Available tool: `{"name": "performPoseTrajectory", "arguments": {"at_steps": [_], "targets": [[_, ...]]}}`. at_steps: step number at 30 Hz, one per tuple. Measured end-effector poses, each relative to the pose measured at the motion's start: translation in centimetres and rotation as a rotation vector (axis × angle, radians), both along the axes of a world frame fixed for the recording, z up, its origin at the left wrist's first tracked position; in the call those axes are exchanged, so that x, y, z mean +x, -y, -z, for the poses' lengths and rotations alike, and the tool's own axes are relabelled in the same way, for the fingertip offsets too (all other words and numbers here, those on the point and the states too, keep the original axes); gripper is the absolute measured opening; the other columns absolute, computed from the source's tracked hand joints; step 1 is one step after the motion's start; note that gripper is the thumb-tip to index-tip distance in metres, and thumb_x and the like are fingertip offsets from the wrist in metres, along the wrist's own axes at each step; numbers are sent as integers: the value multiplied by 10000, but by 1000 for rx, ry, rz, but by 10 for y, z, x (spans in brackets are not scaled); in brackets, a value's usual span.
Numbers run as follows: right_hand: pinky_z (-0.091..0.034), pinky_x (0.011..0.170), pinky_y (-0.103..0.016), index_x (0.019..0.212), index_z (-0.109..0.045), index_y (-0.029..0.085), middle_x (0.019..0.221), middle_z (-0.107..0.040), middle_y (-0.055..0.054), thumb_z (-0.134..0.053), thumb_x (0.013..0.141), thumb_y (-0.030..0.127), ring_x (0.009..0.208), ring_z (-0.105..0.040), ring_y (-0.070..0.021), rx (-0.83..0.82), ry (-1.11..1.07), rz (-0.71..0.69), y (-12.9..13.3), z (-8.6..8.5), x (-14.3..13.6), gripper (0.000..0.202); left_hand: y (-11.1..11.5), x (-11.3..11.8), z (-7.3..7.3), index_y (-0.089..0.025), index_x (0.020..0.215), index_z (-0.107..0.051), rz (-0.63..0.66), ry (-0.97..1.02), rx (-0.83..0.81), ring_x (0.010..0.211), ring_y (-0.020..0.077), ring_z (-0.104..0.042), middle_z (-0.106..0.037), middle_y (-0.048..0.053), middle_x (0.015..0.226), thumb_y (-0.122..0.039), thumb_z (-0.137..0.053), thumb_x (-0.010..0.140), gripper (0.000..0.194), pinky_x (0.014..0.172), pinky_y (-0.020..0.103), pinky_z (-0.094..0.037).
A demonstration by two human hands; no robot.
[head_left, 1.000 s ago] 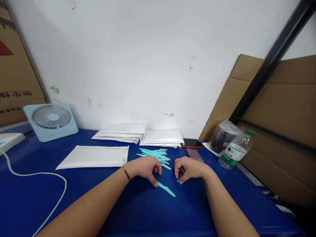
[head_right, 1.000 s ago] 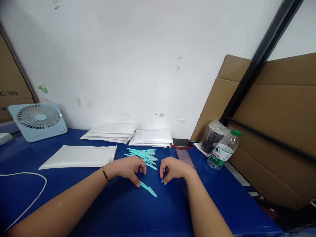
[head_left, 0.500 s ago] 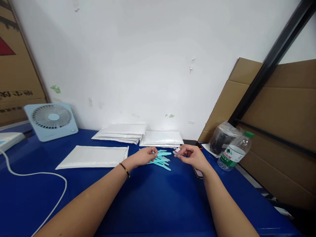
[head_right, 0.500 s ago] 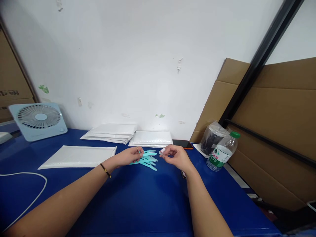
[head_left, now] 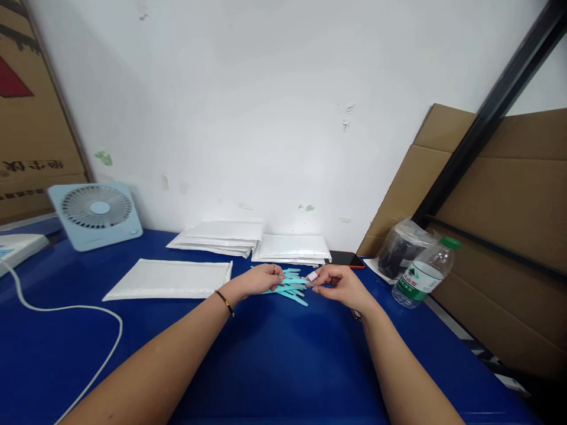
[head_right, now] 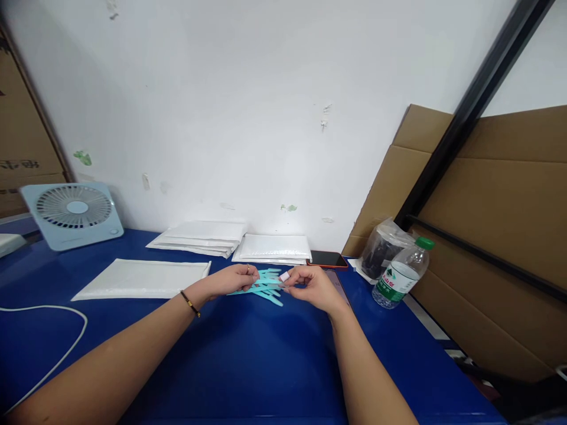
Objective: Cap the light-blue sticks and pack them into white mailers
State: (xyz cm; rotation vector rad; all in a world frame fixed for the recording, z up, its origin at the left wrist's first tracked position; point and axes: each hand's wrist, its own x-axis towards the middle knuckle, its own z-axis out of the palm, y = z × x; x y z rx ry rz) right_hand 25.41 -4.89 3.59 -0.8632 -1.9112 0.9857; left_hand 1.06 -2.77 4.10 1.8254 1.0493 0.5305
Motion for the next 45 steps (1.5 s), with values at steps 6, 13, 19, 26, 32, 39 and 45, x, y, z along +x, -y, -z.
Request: {"name": "performPoseTrajectory", "arguments": {"at_steps": [6,13,19,26,32,39,45], "targets": [[-495,677,-272,686,-676,155,817,-639,-56,-720,613,271,760,-610,-156,-46,77,-12,-5,9,-7,143,-3,-1,4,-173,765,-542,112,-124,106,512,98,-384,-488,-32,595,-406,-444,743,253,499,210,-306],[-458,786,-309,757,-671,178,908,-626,-59,-655,679,329,867,-588,-182,130,336,53,-7,11,-14,171,-9,-7,20,-215,1148,-503,-16,-420,574,1130,281,-395,-504,101,1187,-581,-584,613,654,918,367,-305],[-278,995,-434,1315,-364,204,1331,-342,-130,-719,549,437,1216,-317,-293,176,623,164,-18,29,-17,876,-16,-6,30,-193,1282,-380,67,-547,562,1206,279,-328,-432,123,1282,-474,-553,680,687,970,401,-269],[-402,791,-287,1083,-526,164,981,-528,-79,-571,649,161,913,-499,-197,298,847,124,-14,26,-37,437,-2,19,32,-157,979,-555,94,-607,644,920,257,-534,-593,116,966,-183,-534,623,358,762,329,-427],[-404,670,-309,928,-555,149,920,-568,-99,-563,643,152,781,-566,-224,399,1242,193,0,0,-57,285,4,26,35,-146,836,-561,-10,-512,594,813,266,-590,-626,116,864,-217,-566,619,228,704,333,-437],[-394,668,-314,988,-587,204,970,-562,-89,-642,629,520,768,-581,-233,537,1244,227,22,-116,-81,482,29,38,11,-155,876,-533,-173,47,412,545,135,-579,-610,11,643,-462,-412,810,337,521,226,-418],[-397,689,-308,839,-641,132,846,-620,-141,-309,858,545,803,-578,-231,505,1185,251,47,-98,-107,530,56,42,28,-137,719,-558,-237,161,254,616,162,-603,-626,44,621,-422,-494,769,297,581,240,-432]]}}
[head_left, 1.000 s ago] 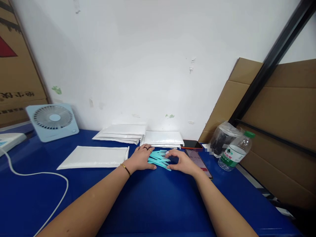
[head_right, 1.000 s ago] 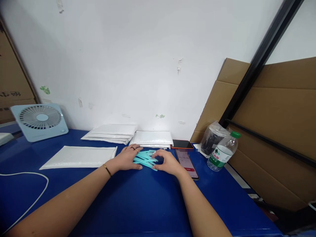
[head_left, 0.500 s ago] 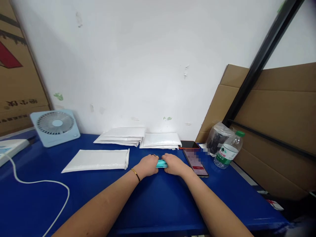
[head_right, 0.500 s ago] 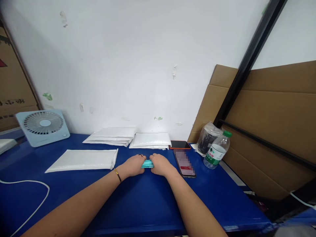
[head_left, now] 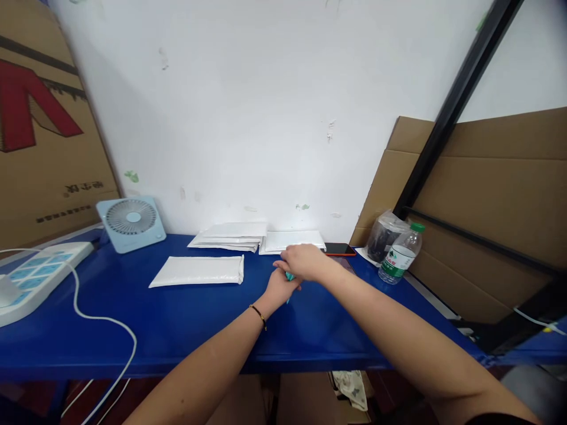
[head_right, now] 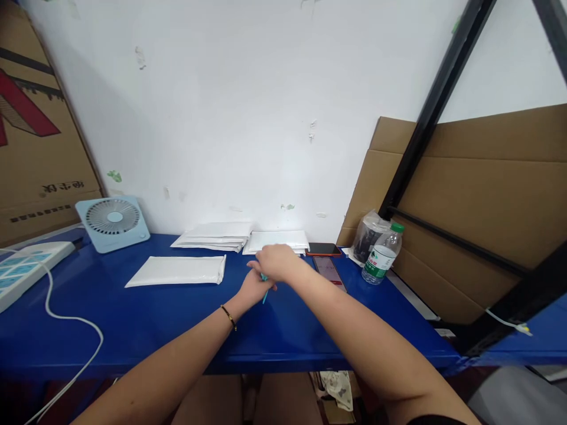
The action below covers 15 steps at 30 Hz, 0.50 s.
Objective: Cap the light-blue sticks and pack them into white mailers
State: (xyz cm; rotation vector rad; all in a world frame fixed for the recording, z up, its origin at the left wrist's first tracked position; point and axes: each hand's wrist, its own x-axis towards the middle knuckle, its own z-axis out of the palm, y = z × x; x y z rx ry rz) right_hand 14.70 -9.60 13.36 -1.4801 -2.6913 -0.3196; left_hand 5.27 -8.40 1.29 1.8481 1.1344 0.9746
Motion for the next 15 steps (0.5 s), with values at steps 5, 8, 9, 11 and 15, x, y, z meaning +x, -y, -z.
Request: {"name": "performPoseTrajectory", "arguments": {"at_steps": [5,8,9,11,15], "targets": [[-416,609,-297,720,-673,166,708,-643,-101,-508,716,607,690,-594,-220,-165,-109,40,16,12,20,471,18,-12,-2,-161,915,-571,-40,-394,220,698,205,-602,-647,67,740,-355,-471,791,251,628,284,-408],[-421,534,-262,689,-671,180,617,-632,-34,-714,491,546,573,-584,-175,-509,-256,28,22,15,37,418,34,-16,-17,-165,973,-558,-42,-695,519,767,241,-588,-639,104,803,-278,-469,796,229,689,332,-376],[-426,516,-250,711,-668,174,614,-635,-24,-727,476,519,547,-583,-159,-664,-320,36,25,19,41,422,40,-16,-22,-161,964,-559,-30,-750,603,774,242,-583,-634,110,795,-253,-447,809,211,703,342,-365],[-439,488,-229,776,-657,153,659,-653,-31,-691,542,493,520,-589,-136,-971,-408,74,34,29,43,414,52,-16,-31,-160,922,-559,-9,-804,734,787,235,-576,-625,112,779,-219,-393,840,195,720,350,-353],[-465,506,-241,802,-625,117,760,-673,-96,-587,697,384,562,-621,-157,-893,-234,198,59,45,34,289,67,-17,-42,-171,912,-550,-19,-885,721,747,219,-590,-628,89,751,-235,-472,796,153,676,326,-378]]}}
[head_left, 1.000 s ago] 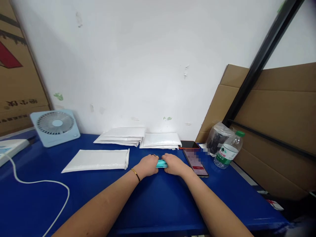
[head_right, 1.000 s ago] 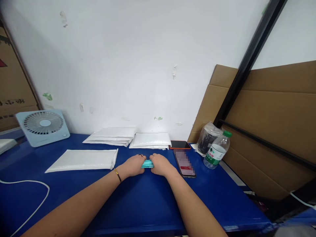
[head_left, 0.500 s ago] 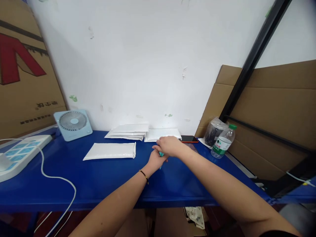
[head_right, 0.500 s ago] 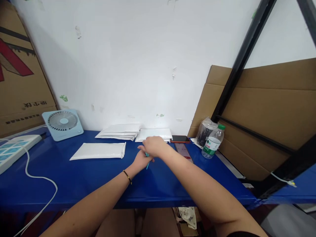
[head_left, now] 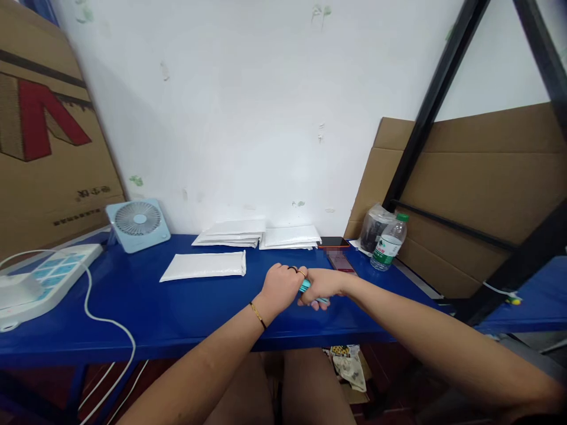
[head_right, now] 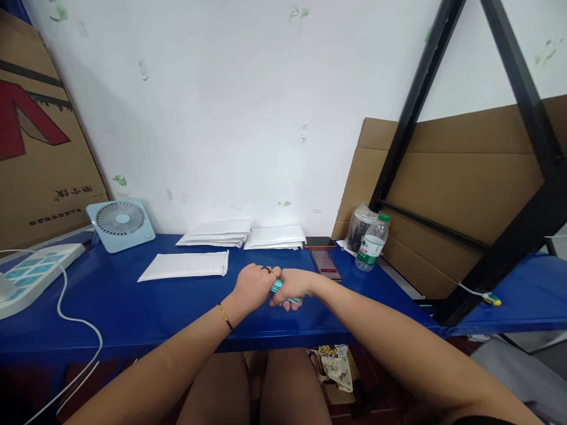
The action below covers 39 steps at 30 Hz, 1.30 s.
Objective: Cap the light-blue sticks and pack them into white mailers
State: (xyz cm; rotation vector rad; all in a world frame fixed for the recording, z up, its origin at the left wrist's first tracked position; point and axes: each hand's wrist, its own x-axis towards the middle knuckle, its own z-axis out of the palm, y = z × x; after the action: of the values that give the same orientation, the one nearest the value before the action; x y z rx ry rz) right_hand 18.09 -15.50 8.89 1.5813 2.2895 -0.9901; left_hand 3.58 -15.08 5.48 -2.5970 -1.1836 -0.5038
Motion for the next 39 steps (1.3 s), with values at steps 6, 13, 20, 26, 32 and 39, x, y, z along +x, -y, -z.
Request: {"name": "performPoseTrajectory", "arguments": {"at_steps": [6,13,20,26,32,39], "targets": [[-452,748,-425,928,-571,148,937,-643,-156,-490,780,212,903,-606,-301,752,305,3,21,-7,-11,181,-2,-9,-10,-186,750,-601,-153,-104,-236,654,223,-607,-646,72,731,-315,-582,667,155,548,280,-393],[-499,532,-217,769,-531,149,721,-649,-19,-683,589,327,597,-628,-126,-447,-355,106,13,2,-2,295,0,-21,-1,-167,723,-552,153,-58,247,635,172,-558,-598,55,633,-165,-419,825,167,583,286,-337],[-295,277,-132,580,-471,141,458,-501,42,-657,601,289,343,-445,-59,-211,-451,198,13,37,3,239,-11,-51,-4,-222,1067,-527,184,-20,167,988,203,-516,-598,78,1033,-263,-548,770,301,848,349,-337],[-383,346,-156,655,-466,158,470,-494,50,-624,596,237,366,-455,-63,-18,-324,211,-2,36,38,186,-90,-163,1,-200,1392,-143,-427,-99,-452,1286,453,-34,-154,192,1436,-547,-755,274,1321,958,637,-72],[-384,371,-181,695,-498,166,527,-527,27,-588,629,268,391,-488,-87,140,-221,140,-5,26,39,151,-120,-206,14,-169,1315,-354,-313,-80,-613,1187,344,-377,-414,151,1312,-515,-680,430,1005,942,410,-329],[-350,459,-197,738,-585,165,680,-619,-24,-586,636,249,560,-569,-134,500,15,16,-22,13,15,132,-82,-156,3,-196,1010,-554,-19,127,-395,895,228,-548,-595,37,959,-273,-604,518,500,789,281,-404]]}}
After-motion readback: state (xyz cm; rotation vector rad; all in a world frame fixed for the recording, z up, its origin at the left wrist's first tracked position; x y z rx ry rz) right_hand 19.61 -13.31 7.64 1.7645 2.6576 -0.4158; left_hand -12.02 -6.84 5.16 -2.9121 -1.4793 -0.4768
